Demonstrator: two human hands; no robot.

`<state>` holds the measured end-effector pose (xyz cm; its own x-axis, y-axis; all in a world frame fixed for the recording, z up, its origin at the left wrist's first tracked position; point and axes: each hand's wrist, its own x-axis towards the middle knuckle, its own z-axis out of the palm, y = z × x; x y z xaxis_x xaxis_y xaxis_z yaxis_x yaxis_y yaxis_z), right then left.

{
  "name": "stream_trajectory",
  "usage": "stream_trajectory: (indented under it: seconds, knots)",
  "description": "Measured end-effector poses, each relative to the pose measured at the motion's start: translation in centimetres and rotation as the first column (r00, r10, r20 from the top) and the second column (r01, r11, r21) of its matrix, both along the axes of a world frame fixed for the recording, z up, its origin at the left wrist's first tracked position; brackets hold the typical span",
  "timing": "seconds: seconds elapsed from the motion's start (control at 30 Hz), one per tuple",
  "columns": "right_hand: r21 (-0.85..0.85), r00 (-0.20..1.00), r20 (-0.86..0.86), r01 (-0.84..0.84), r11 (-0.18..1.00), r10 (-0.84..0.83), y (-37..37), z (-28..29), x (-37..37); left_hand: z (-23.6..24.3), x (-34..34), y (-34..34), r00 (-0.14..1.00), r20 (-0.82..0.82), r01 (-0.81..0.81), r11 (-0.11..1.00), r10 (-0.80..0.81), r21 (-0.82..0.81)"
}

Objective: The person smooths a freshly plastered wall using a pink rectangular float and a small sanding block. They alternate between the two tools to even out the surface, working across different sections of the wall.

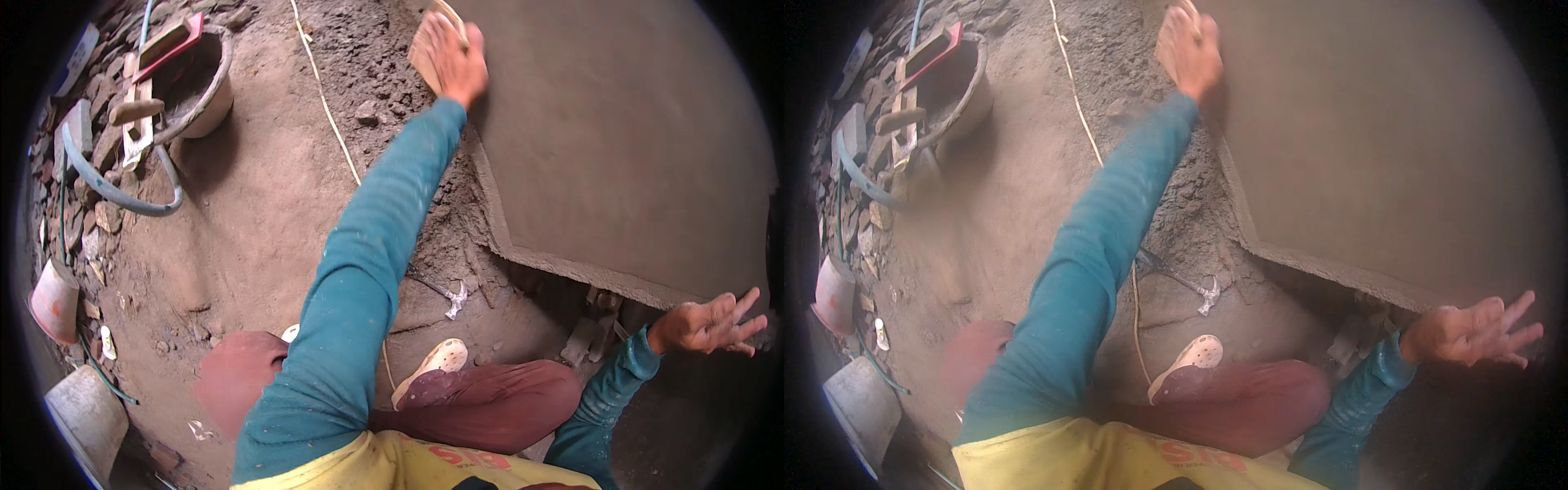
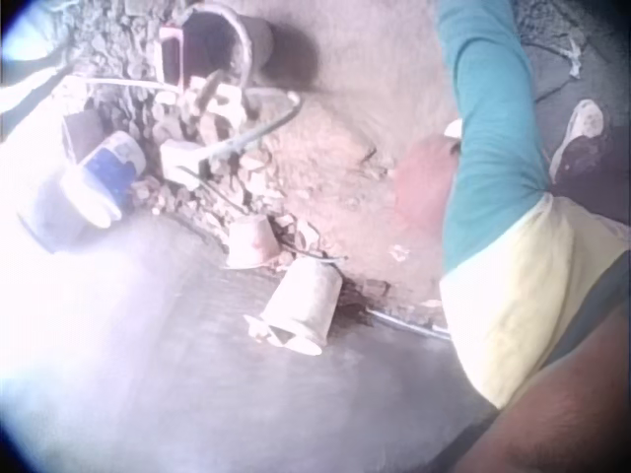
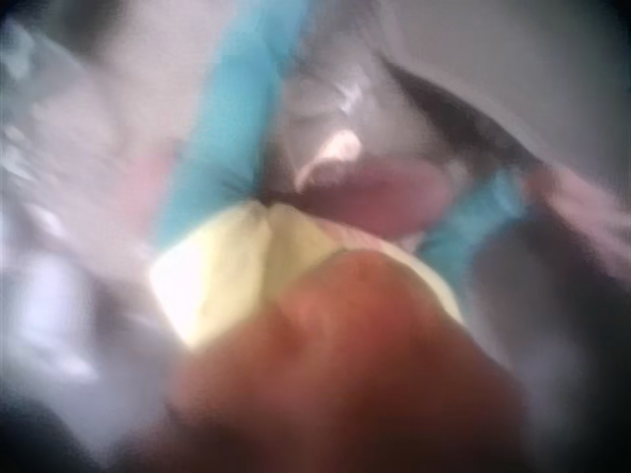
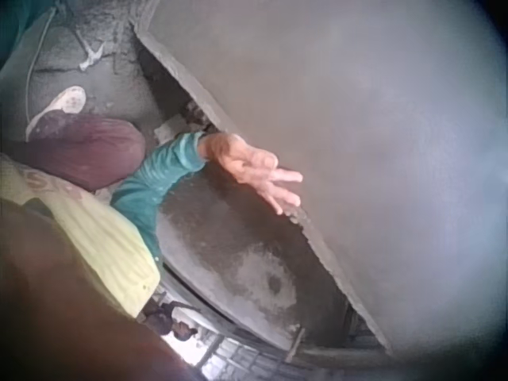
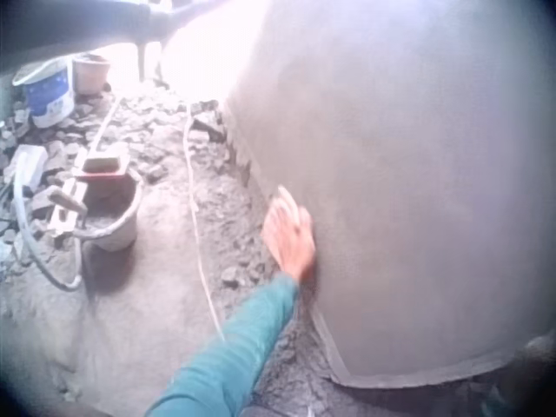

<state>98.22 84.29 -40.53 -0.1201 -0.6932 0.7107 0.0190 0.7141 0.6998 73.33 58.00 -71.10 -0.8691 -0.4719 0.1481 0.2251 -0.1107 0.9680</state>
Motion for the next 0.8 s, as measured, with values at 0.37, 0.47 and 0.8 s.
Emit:
stream_trajectory:
  seconds: [0.37, 0.47, 0.8]
  knots:
    - [-0.042, 0.999, 0.015, -0.041, 0.998, 0.042, -0.7, -0.4, -0.5, 0.7, 4.5, 4.8, 0.942, -0.329, -0.036, 0.953, -0.068, -0.301]
    - [0.009, 0.999, 0.014, -0.032, 0.999, 0.032, -0.4, -0.5, -0.1, 9.7, 2.1, 3.6, 0.832, -0.528, 0.012, 0.956, -0.172, -0.294]
    - [0.029, 0.995, 0.018, -0.101, 0.994, 0.101, -0.8, 0.0, -0.6, -5.8, 2.8, 4.8, 0.995, -0.080, -0.066, 0.997, 0.064, -0.029]
